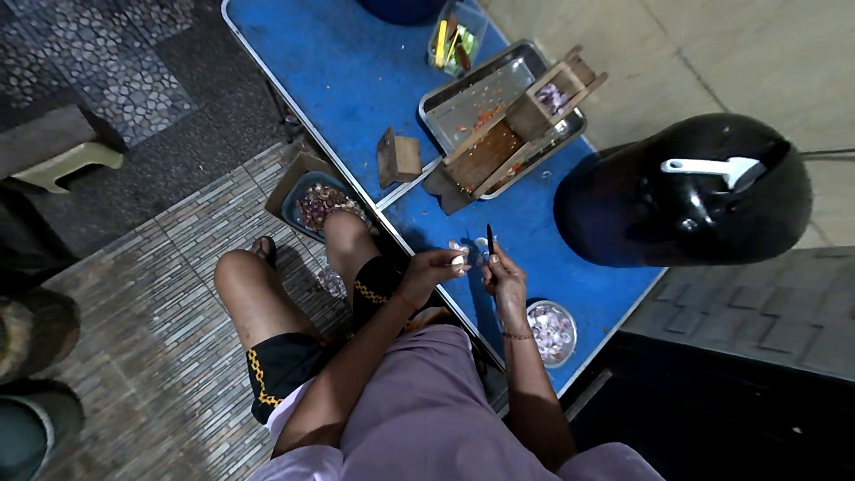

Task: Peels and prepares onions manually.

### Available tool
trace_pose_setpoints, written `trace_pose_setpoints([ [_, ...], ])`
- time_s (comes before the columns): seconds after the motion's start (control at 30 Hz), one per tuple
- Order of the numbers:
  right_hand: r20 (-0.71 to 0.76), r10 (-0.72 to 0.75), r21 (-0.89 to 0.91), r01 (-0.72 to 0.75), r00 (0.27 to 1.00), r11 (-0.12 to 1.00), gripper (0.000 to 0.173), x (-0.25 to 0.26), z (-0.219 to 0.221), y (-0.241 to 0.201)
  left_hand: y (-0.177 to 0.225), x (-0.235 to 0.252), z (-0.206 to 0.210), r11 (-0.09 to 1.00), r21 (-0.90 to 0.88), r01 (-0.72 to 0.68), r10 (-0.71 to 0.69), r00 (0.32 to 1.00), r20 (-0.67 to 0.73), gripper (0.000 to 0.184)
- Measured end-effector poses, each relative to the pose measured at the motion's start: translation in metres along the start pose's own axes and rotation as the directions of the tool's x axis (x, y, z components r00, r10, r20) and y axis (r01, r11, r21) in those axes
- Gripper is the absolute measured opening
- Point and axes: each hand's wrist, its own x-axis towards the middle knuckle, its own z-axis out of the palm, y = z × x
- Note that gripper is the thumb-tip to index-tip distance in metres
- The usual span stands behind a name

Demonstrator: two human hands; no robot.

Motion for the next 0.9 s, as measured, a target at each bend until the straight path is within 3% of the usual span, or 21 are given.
trace_pose_setpoints([
  [0.07,0.007,-0.024,-0.314,0.025,1.0,0.949,0.037,0.007,-0.005,0.011,0.0,0.001,-0.001,1.0,-0.012,0.007,-0.007,1.0,-0.028,0.026],
  [0.13,-0.01,0.01,-0.6,-0.014,1.0,0.8,0.038,0.009,-0.006,0.012,0.002,0.001,0.001,0.998,-0.053,0.028,-0.031,0.998,-0.052,0.025],
  [0.2,-0.051,-0.016,-0.762,-0.029,0.999,0.647,0.034,0.011,-0.004,0.018,0.006,0.0,0.003,0.995,-0.076,0.067,-0.073,0.994,-0.076,0.022],
  [0.27,-0.053,-0.006,-0.821,-0.04,0.999,0.57,0.032,0.015,-0.004,0.023,0.009,-0.001,0.004,0.991,-0.075,0.107,-0.115,0.988,-0.107,0.023],
  [0.37,-0.035,-0.015,-0.814,-0.02,0.999,0.581,0.031,0.017,-0.007,0.025,0.008,-0.001,0.005,0.99,-0.087,0.111,-0.122,0.984,-0.131,0.022],
  [0.5,0.0,-0.042,-0.711,0.029,0.999,0.702,0.033,0.007,-0.007,0.016,0.005,0.002,0.007,0.987,-0.125,0.102,-0.119,0.984,-0.131,0.02],
  [0.6,0.134,-0.12,-0.417,0.166,0.984,0.893,0.041,-0.014,-0.003,0.005,0.006,0.002,0.008,0.986,-0.133,0.101,-0.12,0.981,-0.15,0.017],
  [0.67,0.219,-0.199,-0.228,0.248,0.955,0.941,0.042,-0.027,0.002,0.002,0.006,0.001,0.008,0.988,-0.119,0.102,-0.12,0.98,-0.161,0.016],
  [0.9,0.275,-0.235,-0.332,0.322,0.932,0.887,0.042,-0.038,0.008,0.0,0.008,-0.001,0.007,0.982,-0.16,0.096,-0.127,0.972,-0.196,0.016],
])
